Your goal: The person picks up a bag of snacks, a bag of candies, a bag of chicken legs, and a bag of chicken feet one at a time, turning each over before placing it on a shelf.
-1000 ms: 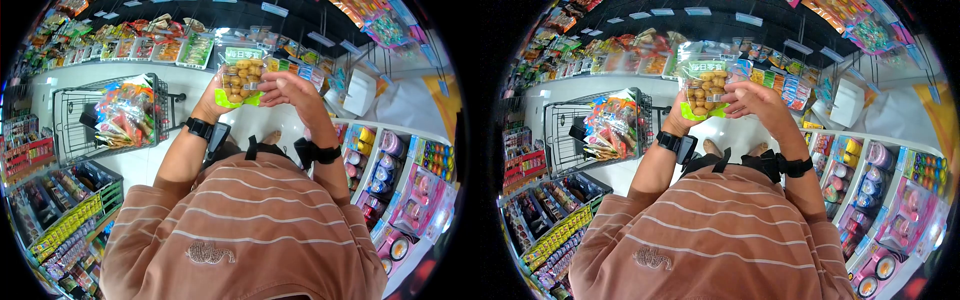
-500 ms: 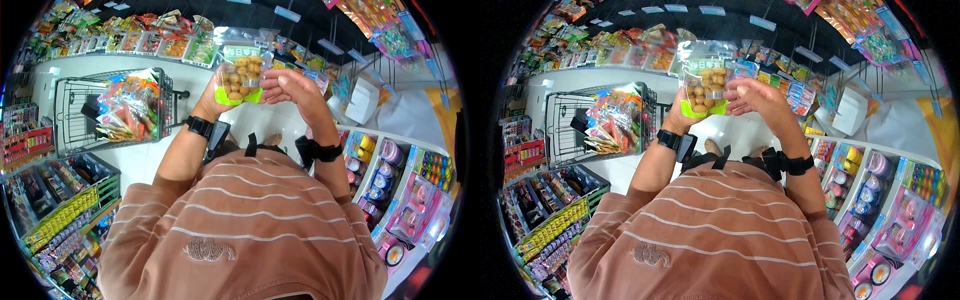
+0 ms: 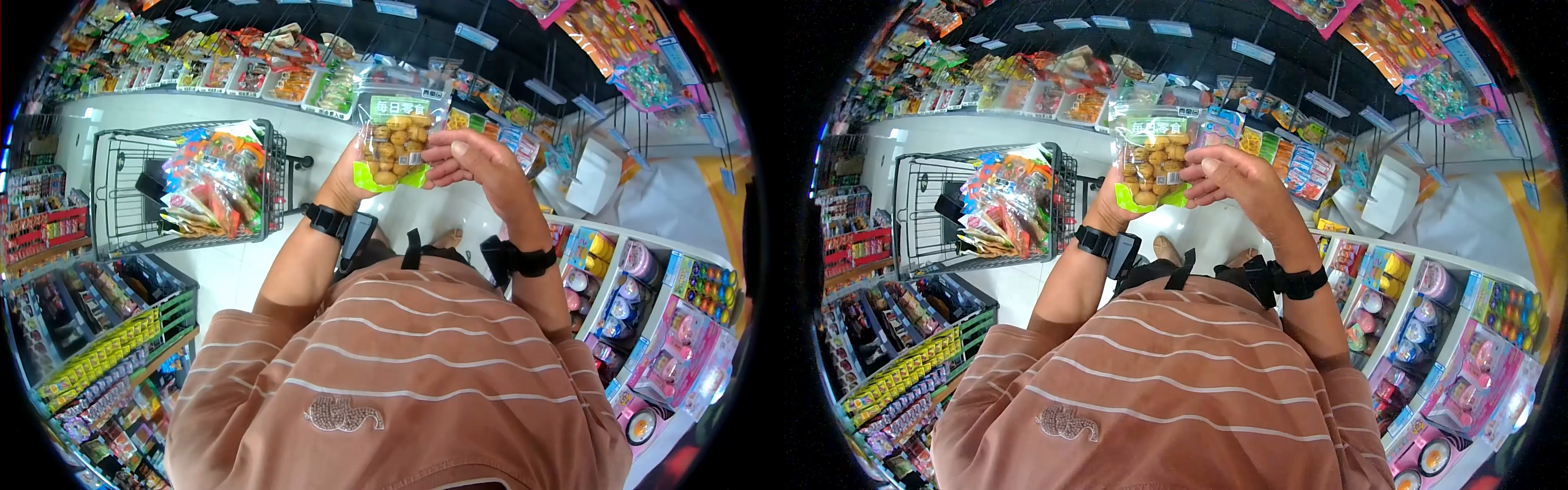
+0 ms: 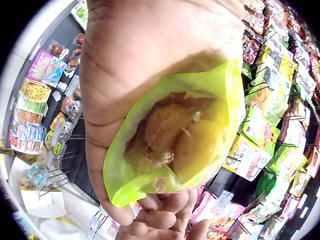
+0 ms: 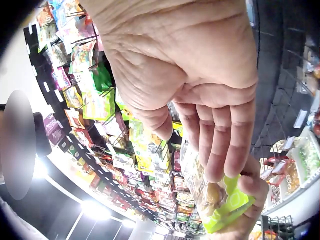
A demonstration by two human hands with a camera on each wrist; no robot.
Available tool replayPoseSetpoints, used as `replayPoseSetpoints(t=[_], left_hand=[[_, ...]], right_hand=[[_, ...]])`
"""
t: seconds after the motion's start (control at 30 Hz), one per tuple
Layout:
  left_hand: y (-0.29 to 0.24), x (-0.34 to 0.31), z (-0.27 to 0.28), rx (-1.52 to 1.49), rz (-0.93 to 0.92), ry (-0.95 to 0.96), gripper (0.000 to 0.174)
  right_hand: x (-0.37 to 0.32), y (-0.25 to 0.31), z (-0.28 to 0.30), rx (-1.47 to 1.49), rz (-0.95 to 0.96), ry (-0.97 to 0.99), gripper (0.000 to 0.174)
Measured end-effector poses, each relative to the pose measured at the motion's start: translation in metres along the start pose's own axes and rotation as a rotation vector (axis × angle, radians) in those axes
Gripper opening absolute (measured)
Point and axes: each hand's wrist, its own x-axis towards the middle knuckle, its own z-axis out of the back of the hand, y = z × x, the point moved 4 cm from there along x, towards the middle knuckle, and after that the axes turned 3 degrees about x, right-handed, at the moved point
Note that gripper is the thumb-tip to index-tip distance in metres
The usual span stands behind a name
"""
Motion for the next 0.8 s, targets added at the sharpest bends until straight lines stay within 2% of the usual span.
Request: replayPoseSetpoints(t=[0.13,0.23,0.33,0.37,0.47,0.57,0.63,0.8], left_hand=[[0.003,0.006,0.004,0.050,0.015,-0.132,0.056],[0.008,0.015,0.001,0.366,0.034,-0.314,0.061],[0.008,0.025,-0.005,0.845,0.031,-0.447,0.062],[0.008,0.023,-0.009,0.886,0.106,-0.502,0.056],[0.013,0.030,-0.001,1.046,-0.073,-0.572,0.051],[0.012,0.030,-0.002,1.027,-0.093,-0.570,0.039],[0.012,0.029,-0.006,1.021,-0.088,-0.596,0.028],[0.017,0.030,0.000,0.998,-0.056,-0.565,0.025]], right_hand=[[0.002,-0.004,0.005,0.000,0.004,0.001,0.042],[0.001,-0.002,0.006,-0.008,0.035,-0.120,0.047],[0.007,-0.019,0.016,0.031,-0.034,-0.146,0.050],[0.010,-0.028,0.022,0.028,-0.036,-0.151,0.049],[0.013,-0.045,0.039,0.030,-0.142,-0.277,0.043],[0.008,-0.064,0.062,0.167,-0.218,-0.422,0.044],[0.004,-0.068,0.066,0.250,-0.178,-0.423,0.042],[0.000,-0.070,0.073,0.336,-0.118,-0.356,0.037]])
